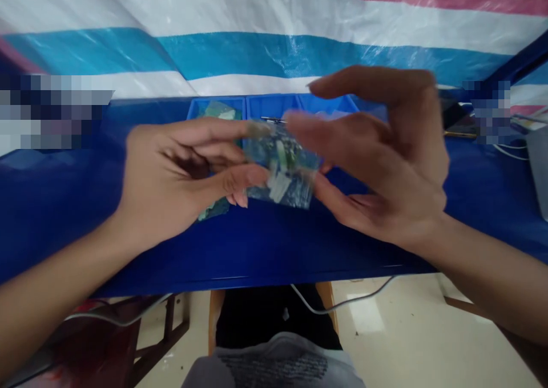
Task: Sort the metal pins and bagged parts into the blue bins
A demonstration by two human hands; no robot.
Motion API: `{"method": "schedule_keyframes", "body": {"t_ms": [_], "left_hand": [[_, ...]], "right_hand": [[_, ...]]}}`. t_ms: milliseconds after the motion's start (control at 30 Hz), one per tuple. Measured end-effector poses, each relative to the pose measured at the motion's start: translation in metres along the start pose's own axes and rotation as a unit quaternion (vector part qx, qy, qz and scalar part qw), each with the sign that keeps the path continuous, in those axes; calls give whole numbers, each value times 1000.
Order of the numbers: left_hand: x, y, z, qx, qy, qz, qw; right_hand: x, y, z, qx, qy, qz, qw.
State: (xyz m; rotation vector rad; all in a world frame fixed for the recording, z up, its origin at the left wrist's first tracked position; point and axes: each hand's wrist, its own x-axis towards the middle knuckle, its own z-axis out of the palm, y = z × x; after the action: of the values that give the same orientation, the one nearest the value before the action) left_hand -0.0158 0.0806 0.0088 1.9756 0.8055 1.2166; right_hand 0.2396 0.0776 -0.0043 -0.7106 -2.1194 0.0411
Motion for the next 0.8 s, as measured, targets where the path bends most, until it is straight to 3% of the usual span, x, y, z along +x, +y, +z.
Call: {"method": "schedule_keyframes", "body": {"t_ms": [67,133,200,267,367,433,533,667,700,800], "left_hand": [[-2,0,2,-48,-54,-18,997],[-5,1,3,-58,-69,-17,996],[-7,1,3,-27,-33,17,999],[-7,0,2,37,-1,62,997],[-4,-1,0,110,-18,122,986],[-1,1,-1,127,-32,150,980],[7,-1,-10,107,-15,139,984],[28,-27,-46,43,111,83,989],[33,-37,-57,63,114,61,990],[45,-64,-82,237,37,15,971]], "right_hand": [[0,0,-3,-23,6,-75,997],[0,-4,-3,-34,19,-109,993],[-1,-8,0,-7,28,-57,998],[0,-12,3,62,28,42,997],[1,-16,7,186,24,145,972],[1,-18,9,228,17,171,958],[-2,-19,12,186,0,95,978],[-7,-14,26,86,-29,-65,994],[-7,-13,31,69,-43,-101,992],[1,-11,50,36,-119,-203,971]]}}
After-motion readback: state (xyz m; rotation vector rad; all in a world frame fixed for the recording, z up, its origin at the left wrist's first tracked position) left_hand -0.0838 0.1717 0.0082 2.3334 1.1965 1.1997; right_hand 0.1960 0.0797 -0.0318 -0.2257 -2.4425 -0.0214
